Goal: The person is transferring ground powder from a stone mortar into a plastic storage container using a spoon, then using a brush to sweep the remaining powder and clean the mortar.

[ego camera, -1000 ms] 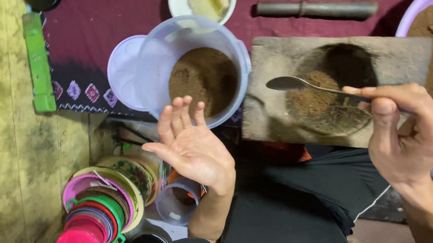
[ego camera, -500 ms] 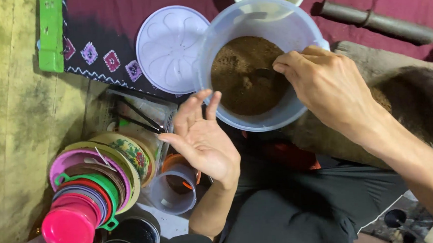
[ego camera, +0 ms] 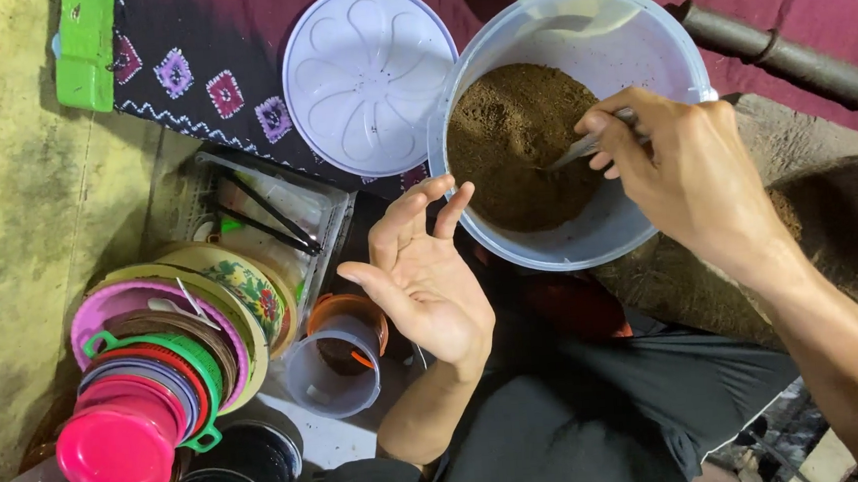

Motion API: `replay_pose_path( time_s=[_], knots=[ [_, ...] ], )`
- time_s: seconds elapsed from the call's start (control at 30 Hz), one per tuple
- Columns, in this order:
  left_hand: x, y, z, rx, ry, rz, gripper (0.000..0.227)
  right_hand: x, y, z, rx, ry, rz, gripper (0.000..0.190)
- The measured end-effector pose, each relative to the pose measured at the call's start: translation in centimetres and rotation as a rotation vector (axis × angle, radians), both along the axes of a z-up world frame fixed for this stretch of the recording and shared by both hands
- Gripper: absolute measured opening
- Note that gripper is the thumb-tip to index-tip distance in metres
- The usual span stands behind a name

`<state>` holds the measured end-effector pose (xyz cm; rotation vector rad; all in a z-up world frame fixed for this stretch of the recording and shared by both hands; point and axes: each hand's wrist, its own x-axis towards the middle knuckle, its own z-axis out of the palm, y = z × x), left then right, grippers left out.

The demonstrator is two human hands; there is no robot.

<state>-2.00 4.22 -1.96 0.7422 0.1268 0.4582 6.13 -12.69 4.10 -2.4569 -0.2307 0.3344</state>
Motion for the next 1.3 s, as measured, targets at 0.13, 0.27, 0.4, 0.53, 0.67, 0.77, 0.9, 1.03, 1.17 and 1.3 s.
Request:
replay_pose_path(
  time_s=[0.13, 0.27, 0.4, 0.53, 0.67, 0.77, 0.9, 1.03, 1.17, 1.3],
  knots=[
    [0.0, 0.1, 0.3, 0.012, 0.008, 0.000, 0.067, -0.1, 0.4, -0.2, 0.055, 0.006, -0.033, 0.018],
    [-0.2, -0.2, 0.4, -0.004, 0.000, 0.006, 0.067, -0.3, -0.3, -0.8, 0.094, 0.016, -0.064, 0.017],
    [-0.1, -0.2, 0.6, 0.041, -0.026, 0.004, 0.068, -0.6, -0.9, 0.0, 0.104, 0.010, -0.058, 0.018],
    [0.0, -0.2, 0.8, 0.063, -0.009, -0.013, 0.068, -0.8, -2.3, 0.2, 0.231, -0.061, -0.046, 0.016],
    [0.1, -0.5, 1.0, 0.064, -0.004, -0.018, 0.068, -1.0, -3.1, 0.7, 0.409, -0.081, -0.108, 0.021],
    [0.1, -0.7, 1.0, 0.062, 0.007, -0.018, 0.068, -1.1, -3.9, 0.9, 0.421, -0.024, -0.142, 0.023],
    [0.1, -1.1, 1.3, 0.076, 0.008, -0.031, 0.067, -1.6, -4.5, 0.7, 0.453, -0.034, -0.168, 0.023],
    [0.3, -1.9, 1.7, 0.072, -0.021, -0.027, 0.067, -1.9, -5.1, 0.3, 0.504, 0.007, -0.229, 0.023],
    [0.4, -2.5, 1.8, 0.066, -0.024, -0.035, 0.066, -2.1, -5.3, 0.2, 0.515, 0.000, -0.237, 0.023],
    [0.5, -3.0, 2.1, 0.078, -0.002, -0.024, 0.066, -2.3, -5.6, 0.3, 0.528, 0.005, -0.240, 0.022]
  ],
)
